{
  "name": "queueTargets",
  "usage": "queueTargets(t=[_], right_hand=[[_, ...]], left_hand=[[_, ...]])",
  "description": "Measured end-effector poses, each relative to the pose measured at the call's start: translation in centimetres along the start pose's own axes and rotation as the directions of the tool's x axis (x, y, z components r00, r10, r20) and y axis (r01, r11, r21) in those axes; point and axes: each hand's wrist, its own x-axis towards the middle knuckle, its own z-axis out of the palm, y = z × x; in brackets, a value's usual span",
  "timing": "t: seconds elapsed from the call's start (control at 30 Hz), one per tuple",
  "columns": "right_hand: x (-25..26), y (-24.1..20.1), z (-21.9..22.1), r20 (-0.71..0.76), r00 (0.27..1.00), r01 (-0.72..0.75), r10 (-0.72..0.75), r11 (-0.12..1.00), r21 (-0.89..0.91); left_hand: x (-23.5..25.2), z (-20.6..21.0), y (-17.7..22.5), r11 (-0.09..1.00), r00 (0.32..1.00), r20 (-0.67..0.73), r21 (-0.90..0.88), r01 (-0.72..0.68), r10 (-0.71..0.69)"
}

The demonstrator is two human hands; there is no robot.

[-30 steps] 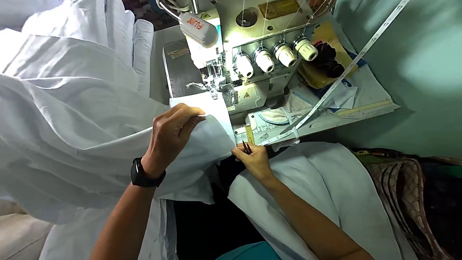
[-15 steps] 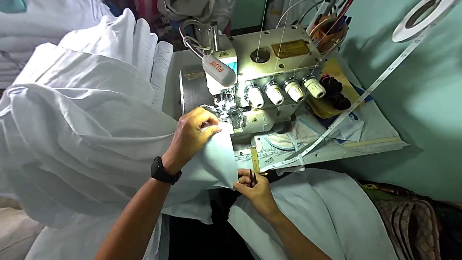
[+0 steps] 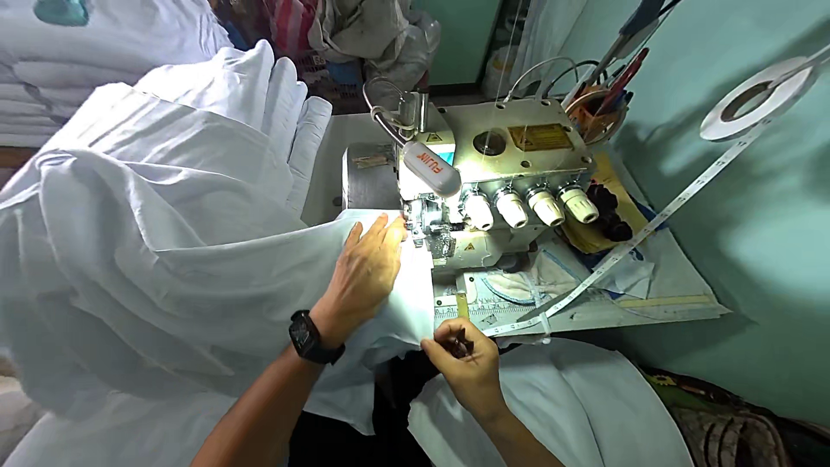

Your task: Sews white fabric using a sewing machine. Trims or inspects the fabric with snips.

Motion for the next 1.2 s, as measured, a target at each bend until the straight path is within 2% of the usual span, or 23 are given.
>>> queueTargets(t=[0.13, 0.23, 0.33, 0.4, 0.47, 0.53, 0.6, 0.7, 0.77, 0.87, 0.93, 1.0, 1.07, 1.13, 1.2], right_hand=[[3.1, -0.1, 1.3, -0.039, 0.996, 0.075, -0.075, 0.997, -0.002], [5.7, -0.2, 1.8, -0.053, 0.987, 0.151, -0.153, 0.988, -0.032], [7.7, 0.4, 2.0, -0.067, 0.963, 0.24, -0.261, 0.945, -0.223], [8.3, 0.6, 2.3, -0.1, 0.936, 0.267, -0.337, 0.866, -0.423], [8.5, 0.7, 2.8, -0.119, 0.909, 0.279, -0.4, 0.795, -0.539], [8.3, 0.9, 3.1, -0.121, 0.894, 0.304, -0.432, 0.782, -0.544], [7.5, 1.3, 2.6, -0.094, 0.89, 0.361, -0.446, 0.817, -0.45], [5.6, 2.9, 0.6, -0.06, 0.877, 0.422, -0.476, 0.826, -0.374], [4.7, 5.0, -0.9, -0.043, 0.894, 0.381, -0.447, 0.806, -0.453], [4.1, 7.2, -1.9, 0.037, 0.892, 0.391, -0.451, 0.726, -0.566], [4.3, 7.3, -1.8, 0.036, 0.91, 0.368, -0.414, 0.764, -0.529], [4.6, 7.1, -1.7, 0.003, 0.95, 0.281, -0.312, 0.851, -0.445], [4.5, 6.0, -1.5, -0.005, 0.965, 0.238, -0.261, 0.886, -0.398], [4.1, 4.1, -1.1, 0.048, 0.946, 0.312, -0.321, 0.859, -0.407], [3.3, 2.1, -0.6, 0.173, 0.918, 0.397, -0.358, 0.797, -0.455]], left_hand=[[3.4, -1.0, -2.2, 0.997, 0.998, 0.058, -0.075, 0.021, -0.016], [5.7, -1.0, -3.6, 0.992, 0.999, 0.036, -0.116, 0.043, -0.039], [7.6, -1.1, -4.9, 0.98, 0.995, 0.04, -0.174, 0.101, -0.096], [8.8, -1.2, -5.8, 0.976, 0.99, 0.03, -0.168, 0.138, -0.135], [9.8, -1.2, -6.7, 0.972, 0.982, 0.01, -0.138, 0.188, -0.188], [10.6, -1.0, -8.1, 0.944, 0.952, 0.013, -0.13, 0.304, -0.305], [10.8, -1.0, -9.0, 0.889, 0.906, 0.007, -0.191, 0.417, -0.423], [9.6, -3.0, -8.2, 0.843, 0.881, -0.064, -0.328, 0.426, -0.47], [7.0, -5.8, -5.9, 0.874, 0.908, -0.112, -0.341, 0.348, -0.405], [-0.2, -7.9, -2.4, 0.976, 0.981, -0.154, -0.201, 0.082, -0.114], [-4.3, -7.2, -1.5, 0.992, 0.984, -0.156, -0.08, -0.102, 0.089], [-7.1, -5.6, -1.4, 0.966, 0.949, -0.185, 0.003, -0.259, 0.255], [-9.3, -4.4, -0.6, 0.947, 0.925, -0.207, 0.04, -0.319, 0.32], [-10.7, -3.6, 0.5, 0.944, 0.914, -0.241, 0.044, -0.326, 0.327], [-11.7, -2.9, 1.3, 0.946, 0.901, -0.293, 0.05, -0.321, 0.321]])
